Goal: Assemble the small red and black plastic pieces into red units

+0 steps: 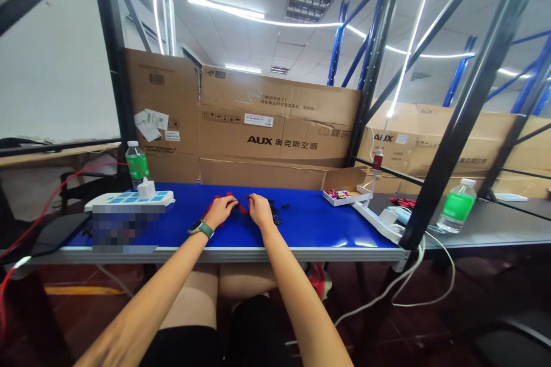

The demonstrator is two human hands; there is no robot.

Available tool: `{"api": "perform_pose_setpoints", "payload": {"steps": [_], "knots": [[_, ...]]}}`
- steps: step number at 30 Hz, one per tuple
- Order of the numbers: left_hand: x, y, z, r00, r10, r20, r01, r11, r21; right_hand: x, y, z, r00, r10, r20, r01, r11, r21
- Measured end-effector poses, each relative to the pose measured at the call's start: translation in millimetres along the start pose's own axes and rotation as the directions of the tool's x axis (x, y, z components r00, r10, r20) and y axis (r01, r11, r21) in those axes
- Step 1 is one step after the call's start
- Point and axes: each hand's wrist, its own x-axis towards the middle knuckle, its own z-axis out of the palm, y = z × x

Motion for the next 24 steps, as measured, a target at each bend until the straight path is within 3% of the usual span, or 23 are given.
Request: {"api": "perform_pose_setpoints", "payload": {"steps": [3,7,17,24], "knots": [[3,-1,-1.6,0.995,-0.023,-0.092,0.022,1.0,-0.014,0,-6,3,0.993,-0.076,0.09,0.078,0.997,-0.019],[3,1,-3.9,0.99,-0.046,-0.135,0.04,0.998,-0.044,-1,-12,6,0.98,-0.128,0.153,0.133,0.991,-0.02],[0,11,-7.6,0.995,0.068,-0.075,-0.075,0.993,-0.094,-5,-28,-1,0.981,-0.083,0.177,0.123,0.966,-0.227],[0,10,-4.5,0.988,0.154,0.001,-0.154,0.988,0.0,-6,-28,-1,0.976,-0.072,0.207,0.12,0.967,-0.226]]}}
